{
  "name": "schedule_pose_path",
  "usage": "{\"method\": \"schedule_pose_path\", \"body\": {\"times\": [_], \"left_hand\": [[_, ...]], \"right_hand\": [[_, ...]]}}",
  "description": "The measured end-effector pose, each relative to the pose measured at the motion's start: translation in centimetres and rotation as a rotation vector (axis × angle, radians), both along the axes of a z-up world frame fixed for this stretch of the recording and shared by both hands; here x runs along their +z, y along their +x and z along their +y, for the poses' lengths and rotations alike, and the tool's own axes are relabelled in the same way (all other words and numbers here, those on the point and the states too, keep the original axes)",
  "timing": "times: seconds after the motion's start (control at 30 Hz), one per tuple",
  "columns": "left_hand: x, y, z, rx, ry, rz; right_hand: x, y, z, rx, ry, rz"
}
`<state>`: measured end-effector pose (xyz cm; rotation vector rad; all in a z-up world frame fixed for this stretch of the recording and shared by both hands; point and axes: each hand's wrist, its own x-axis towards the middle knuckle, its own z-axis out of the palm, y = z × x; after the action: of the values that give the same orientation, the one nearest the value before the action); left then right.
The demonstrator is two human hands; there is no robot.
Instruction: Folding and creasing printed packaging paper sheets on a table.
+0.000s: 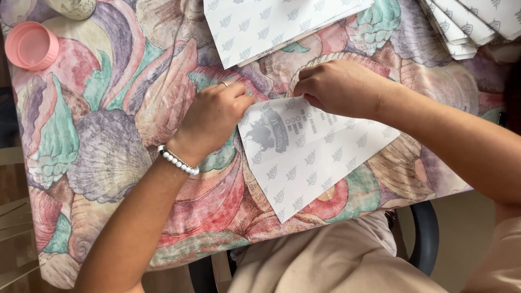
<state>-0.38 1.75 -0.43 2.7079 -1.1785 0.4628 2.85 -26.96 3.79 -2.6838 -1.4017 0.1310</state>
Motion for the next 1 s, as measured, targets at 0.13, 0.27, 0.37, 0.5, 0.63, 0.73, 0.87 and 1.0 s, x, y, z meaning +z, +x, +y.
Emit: {"method": "schedule_pose_path", "body": {"times": [0.13,0.27,0.37,0.5,0.63,0.73,0.87,1.0], "left_hand": [[0.3,-0.2,0.2,-0.088,-0.032,-0.056],[0.0,-0.3,0.2,-0.148,-0.034,-0.162],[-0.1,-0.4,0.2,-0.214,0.002,-0.217],[-0.1,-0.4,0.1,-0.255,0.007,-0.271],[0.2,-0.3,0.0,-0.291,0.016,-0.303],[-0.3,-0.1,-0.1,-0.299,0.0,-0.303],[-0.4,-0.2,-0.1,-0.298,-0.018,-0.275],[0.8,-1.1,1.5,-0.161,0.024,-0.18]], "right_hand": [[-0.3,-0.3,-0.3,0.084,-0.035,-0.142],[-0.1,-1.0,-0.4,0.122,-0.001,-0.177],[-0.2,-1.3,-0.4,0.164,-0.038,-0.268],[-0.1,-1.8,0.0,0.19,-0.07,-0.373],[0.3,-1.9,0.1,0.19,-0.127,-0.377],[1.9,-2.6,1.0,0.16,-0.133,-0.348],[1.4,-2.3,1.4,0.174,-0.146,-0.325],[1.6,-2.4,1.3,0.148,-0.208,-0.319]]}}
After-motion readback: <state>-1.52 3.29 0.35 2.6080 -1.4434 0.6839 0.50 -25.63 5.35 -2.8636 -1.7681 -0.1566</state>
